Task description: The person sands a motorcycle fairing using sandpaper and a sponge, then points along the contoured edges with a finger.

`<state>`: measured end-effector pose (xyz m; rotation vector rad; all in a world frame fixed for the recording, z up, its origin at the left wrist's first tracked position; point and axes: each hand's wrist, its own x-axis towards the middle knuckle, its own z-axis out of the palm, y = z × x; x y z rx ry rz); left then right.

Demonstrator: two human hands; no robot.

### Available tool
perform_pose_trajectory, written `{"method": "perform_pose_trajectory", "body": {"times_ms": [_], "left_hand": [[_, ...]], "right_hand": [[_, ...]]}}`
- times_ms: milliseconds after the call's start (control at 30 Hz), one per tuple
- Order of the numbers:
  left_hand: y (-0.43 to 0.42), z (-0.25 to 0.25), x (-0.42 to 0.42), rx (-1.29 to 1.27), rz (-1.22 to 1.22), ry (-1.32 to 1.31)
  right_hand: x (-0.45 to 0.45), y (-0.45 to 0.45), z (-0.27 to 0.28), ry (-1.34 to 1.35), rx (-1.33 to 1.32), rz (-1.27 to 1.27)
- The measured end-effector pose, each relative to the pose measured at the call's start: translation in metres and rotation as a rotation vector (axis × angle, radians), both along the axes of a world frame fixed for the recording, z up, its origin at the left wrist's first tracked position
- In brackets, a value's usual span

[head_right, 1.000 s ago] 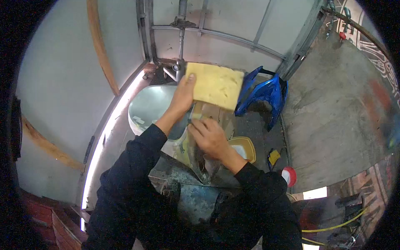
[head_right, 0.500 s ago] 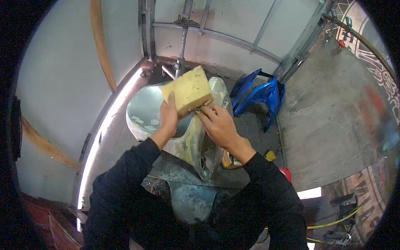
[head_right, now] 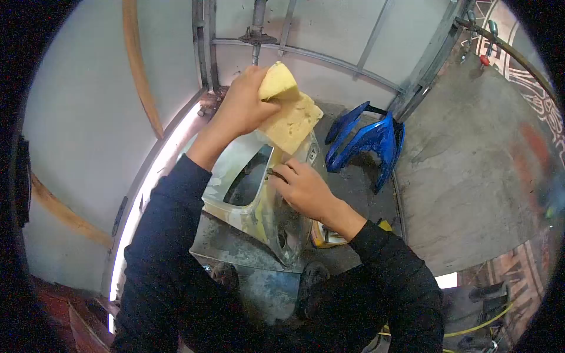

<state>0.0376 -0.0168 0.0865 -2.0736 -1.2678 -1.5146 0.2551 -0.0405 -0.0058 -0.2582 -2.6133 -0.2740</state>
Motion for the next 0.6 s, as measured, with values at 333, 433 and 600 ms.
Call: {"method": "perform_pose_trajectory", "body": {"times_ms": [333, 433, 600], "left_hand": [[0.001, 0.005, 0.025, -0.089, -0.134, 0.029], [-0.013, -0.004, 0.039, -0.078, -0.174, -0.002], [-0.032, -0.036, 0.035, -0.100, -0.227, -0.317]], "right_hand": [[0.000, 0.001, 0.002, 0.008, -0.023, 0.022], [0.001, -0.001, -0.001, 0.015, -0.005, 0.025], [0.004, 0.001, 0.001, 0.003, -0.017, 0.015]]}}
